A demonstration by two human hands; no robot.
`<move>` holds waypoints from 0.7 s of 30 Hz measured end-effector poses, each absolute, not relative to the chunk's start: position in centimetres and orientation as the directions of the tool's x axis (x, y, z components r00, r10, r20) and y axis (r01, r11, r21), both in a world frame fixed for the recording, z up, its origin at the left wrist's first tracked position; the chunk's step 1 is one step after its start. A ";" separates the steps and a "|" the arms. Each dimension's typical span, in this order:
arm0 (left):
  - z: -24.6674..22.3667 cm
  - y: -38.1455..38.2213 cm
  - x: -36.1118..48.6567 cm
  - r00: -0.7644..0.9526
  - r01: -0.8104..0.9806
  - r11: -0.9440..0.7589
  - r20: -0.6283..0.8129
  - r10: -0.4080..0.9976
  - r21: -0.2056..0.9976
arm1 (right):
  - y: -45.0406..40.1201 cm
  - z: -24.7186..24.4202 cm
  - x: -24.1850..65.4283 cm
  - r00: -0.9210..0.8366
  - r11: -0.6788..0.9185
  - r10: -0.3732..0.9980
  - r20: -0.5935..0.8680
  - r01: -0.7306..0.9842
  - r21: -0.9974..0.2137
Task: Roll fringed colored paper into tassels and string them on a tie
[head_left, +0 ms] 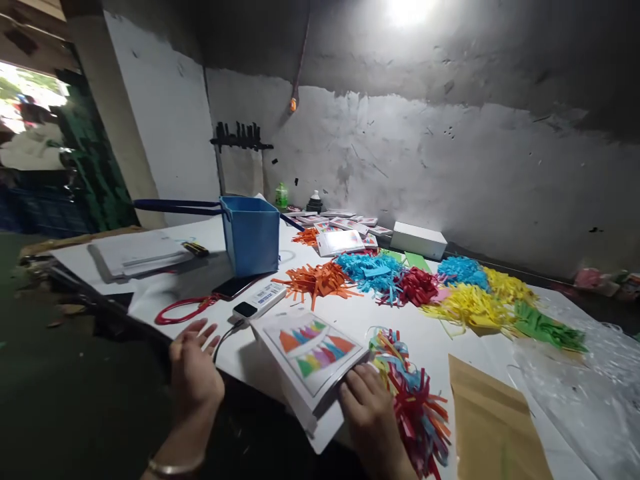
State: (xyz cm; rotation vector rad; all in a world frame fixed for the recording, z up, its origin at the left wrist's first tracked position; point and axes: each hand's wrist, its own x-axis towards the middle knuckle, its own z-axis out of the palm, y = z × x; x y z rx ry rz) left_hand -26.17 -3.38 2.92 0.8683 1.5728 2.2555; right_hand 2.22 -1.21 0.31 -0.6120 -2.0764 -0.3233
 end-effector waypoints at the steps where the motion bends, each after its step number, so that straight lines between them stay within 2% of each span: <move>1: 2.2 -3.9 -25.7 -0.753 0.197 -0.349 0.369 0.544 0.916 | -0.7 -0.6 1.2 -0.454 0.850 0.305 0.837 0.526 -0.025; 2: 1.4 -4.5 -24.8 -0.680 0.297 -0.322 0.436 0.590 0.899 | -0.3 -1.4 0.6 -0.453 0.862 0.308 0.837 0.505 -0.044; 3: 0.7 -5.0 -23.8 -0.513 0.451 -0.248 0.476 0.714 0.857 | 0.0 -2.0 0.3 -0.457 0.872 0.324 0.829 0.484 -0.074; 4: 0.0 -5.4 -22.5 -0.323 0.597 -0.255 0.518 0.792 0.761 | 0.2 -2.5 0.4 -0.476 0.877 0.341 0.811 0.472 -0.091; 6: -0.9 -5.7 -19.8 -0.034 0.783 -0.309 0.532 0.846 0.540 | 0.7 -3.0 1.5 -0.489 0.831 0.392 0.779 0.551 -0.072; 8: -1.3 -5.3 -17.5 0.103 0.867 -0.326 0.504 0.858 0.378 | 1.4 -3.3 3.0 -0.409 0.669 0.495 0.767 0.743 -0.035; 10: -1.3 -4.7 -16.0 0.124 0.911 -0.281 0.449 0.885 0.303 | 2.4 -4.0 4.4 -0.274 0.483 0.575 0.771 0.874 -0.050; 12: -1.1 -4.0 -15.3 0.107 0.931 -0.229 0.388 0.916 0.283 | 3.3 -4.9 5.7 -0.221 0.443 0.608 0.763 0.891 -0.095; 17: -0.6 -3.5 -14.9 0.093 0.909 -0.212 0.320 0.943 0.360 | 2.8 -4.6 9.2 -0.314 0.583 0.670 0.673 0.783 -0.215; 19: -0.2 -3.5 -14.8 0.078 0.888 -0.217 0.333 0.940 0.406 | 1.2 -3.7 9.8 -0.307 0.651 0.633 0.710 0.707 -0.275; 21: 0.4 -3.5 -14.8 0.055 0.862 -0.225 0.356 0.933 0.454 | -0.5 -3.2 9.5 -0.362 0.754 0.554 0.749 0.599 -0.268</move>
